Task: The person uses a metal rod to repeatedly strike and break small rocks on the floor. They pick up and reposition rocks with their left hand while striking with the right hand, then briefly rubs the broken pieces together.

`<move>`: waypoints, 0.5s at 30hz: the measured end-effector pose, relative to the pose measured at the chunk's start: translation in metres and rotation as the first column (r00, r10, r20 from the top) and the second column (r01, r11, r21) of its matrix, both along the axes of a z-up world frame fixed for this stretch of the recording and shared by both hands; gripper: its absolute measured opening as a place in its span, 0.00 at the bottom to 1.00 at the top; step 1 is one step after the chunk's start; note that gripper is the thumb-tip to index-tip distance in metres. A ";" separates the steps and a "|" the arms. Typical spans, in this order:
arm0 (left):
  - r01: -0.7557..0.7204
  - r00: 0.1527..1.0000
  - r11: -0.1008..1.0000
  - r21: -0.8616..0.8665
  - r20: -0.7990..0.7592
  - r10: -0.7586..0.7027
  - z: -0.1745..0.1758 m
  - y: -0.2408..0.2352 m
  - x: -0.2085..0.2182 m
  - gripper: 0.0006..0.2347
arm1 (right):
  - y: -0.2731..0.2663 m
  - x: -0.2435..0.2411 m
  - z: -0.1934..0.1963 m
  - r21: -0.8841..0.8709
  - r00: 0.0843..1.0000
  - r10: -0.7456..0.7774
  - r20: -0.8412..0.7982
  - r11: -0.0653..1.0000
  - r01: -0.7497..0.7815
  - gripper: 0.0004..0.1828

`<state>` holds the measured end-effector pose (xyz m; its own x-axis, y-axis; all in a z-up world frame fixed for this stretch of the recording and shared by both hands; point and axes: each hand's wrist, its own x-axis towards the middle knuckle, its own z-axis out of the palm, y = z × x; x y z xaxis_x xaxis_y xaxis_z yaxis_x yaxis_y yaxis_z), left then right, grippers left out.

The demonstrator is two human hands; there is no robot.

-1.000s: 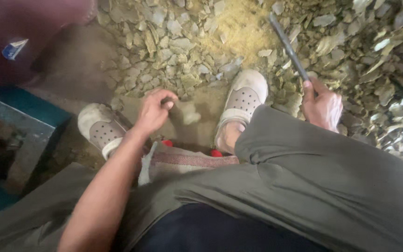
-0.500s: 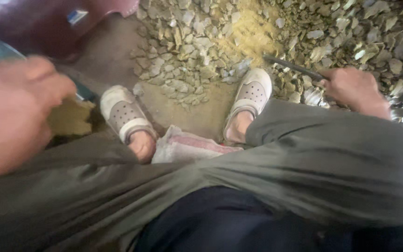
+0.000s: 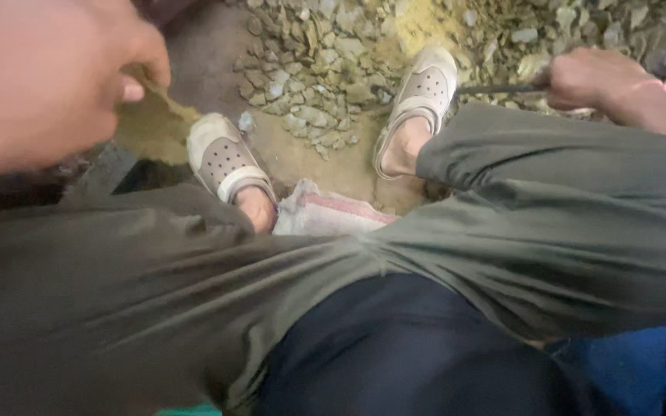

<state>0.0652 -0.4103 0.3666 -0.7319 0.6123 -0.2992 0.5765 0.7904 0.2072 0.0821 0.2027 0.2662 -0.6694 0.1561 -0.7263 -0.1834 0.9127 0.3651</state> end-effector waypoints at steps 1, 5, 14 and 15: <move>-0.011 1.000 1.000 0.001 -0.008 0.011 0.003 -0.004 -0.001 0.08 | 0.003 -0.005 0.001 -0.014 1.000 0.009 0.007 1.000 -0.009 0.40; -0.039 0.999 0.998 0.050 -0.011 0.039 0.002 -0.018 0.005 0.09 | 0.002 -0.012 -0.003 0.010 0.997 0.018 0.073 1.000 -0.019 0.34; 0.085 0.994 0.970 -0.227 0.089 -0.067 -0.011 -0.021 -0.024 0.10 | 0.023 0.001 -0.012 0.023 0.992 -0.076 0.102 0.997 0.074 0.34; 0.092 0.991 0.955 -0.283 0.115 -0.061 -0.009 -0.019 -0.026 0.10 | 0.021 -0.002 -0.014 0.035 0.992 -0.087 0.087 0.996 0.085 0.34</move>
